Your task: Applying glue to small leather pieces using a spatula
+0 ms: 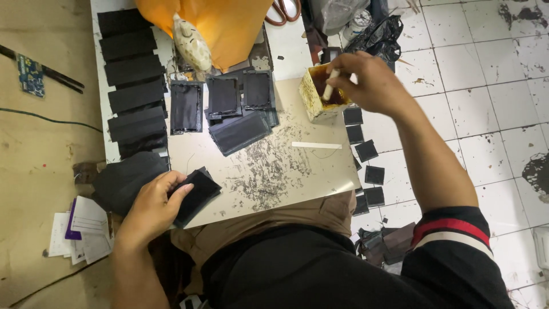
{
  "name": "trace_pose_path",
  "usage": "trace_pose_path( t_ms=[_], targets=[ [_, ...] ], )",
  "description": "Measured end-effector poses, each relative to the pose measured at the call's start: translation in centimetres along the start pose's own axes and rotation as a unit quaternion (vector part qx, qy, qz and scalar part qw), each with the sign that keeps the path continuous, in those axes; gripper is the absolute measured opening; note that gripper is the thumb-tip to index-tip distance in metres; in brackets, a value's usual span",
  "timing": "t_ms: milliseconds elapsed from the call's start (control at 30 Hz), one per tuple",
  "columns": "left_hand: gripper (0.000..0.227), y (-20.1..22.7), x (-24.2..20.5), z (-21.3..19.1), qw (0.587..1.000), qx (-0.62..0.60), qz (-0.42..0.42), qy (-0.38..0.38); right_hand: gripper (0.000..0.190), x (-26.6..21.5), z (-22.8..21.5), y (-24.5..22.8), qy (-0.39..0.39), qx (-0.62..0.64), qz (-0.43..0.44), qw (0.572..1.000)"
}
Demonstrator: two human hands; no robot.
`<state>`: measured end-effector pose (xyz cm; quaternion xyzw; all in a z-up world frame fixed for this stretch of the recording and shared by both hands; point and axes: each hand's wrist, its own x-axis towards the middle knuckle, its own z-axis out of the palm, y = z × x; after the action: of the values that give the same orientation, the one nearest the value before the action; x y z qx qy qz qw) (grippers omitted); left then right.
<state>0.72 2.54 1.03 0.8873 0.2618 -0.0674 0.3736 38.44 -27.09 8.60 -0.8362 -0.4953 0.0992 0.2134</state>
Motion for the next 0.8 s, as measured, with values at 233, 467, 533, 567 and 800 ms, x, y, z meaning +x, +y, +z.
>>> trace_pose_path(
  t_ms=[233,467,533,567,800],
  targets=[
    [0.025,4.5,-1.1,-1.6,0.992,-0.052,-0.081,-0.085,0.013,-1.9,-2.9,-2.7,-0.020,0.176,0.088,0.980],
    [0.019,8.2,2.5,6.1,0.971,-0.110,0.211,-0.009,0.019,-6.8,0.5,-9.0,-0.027,0.312,-0.056,0.948],
    [0.020,7.5,4.0,8.7,0.972,-0.071,0.223,0.020,0.023,-7.3,3.7,-9.1,0.023,0.350,-0.065,0.934],
    [0.023,6.7,4.5,10.2,0.971,-0.038,0.228,0.060,0.025,-7.1,5.8,-8.7,0.060,0.361,-0.056,0.929],
    [0.028,7.6,4.5,10.8,0.965,0.006,0.224,0.135,0.021,-5.8,14.5,-7.7,0.123,0.337,0.011,0.933]
  ],
)
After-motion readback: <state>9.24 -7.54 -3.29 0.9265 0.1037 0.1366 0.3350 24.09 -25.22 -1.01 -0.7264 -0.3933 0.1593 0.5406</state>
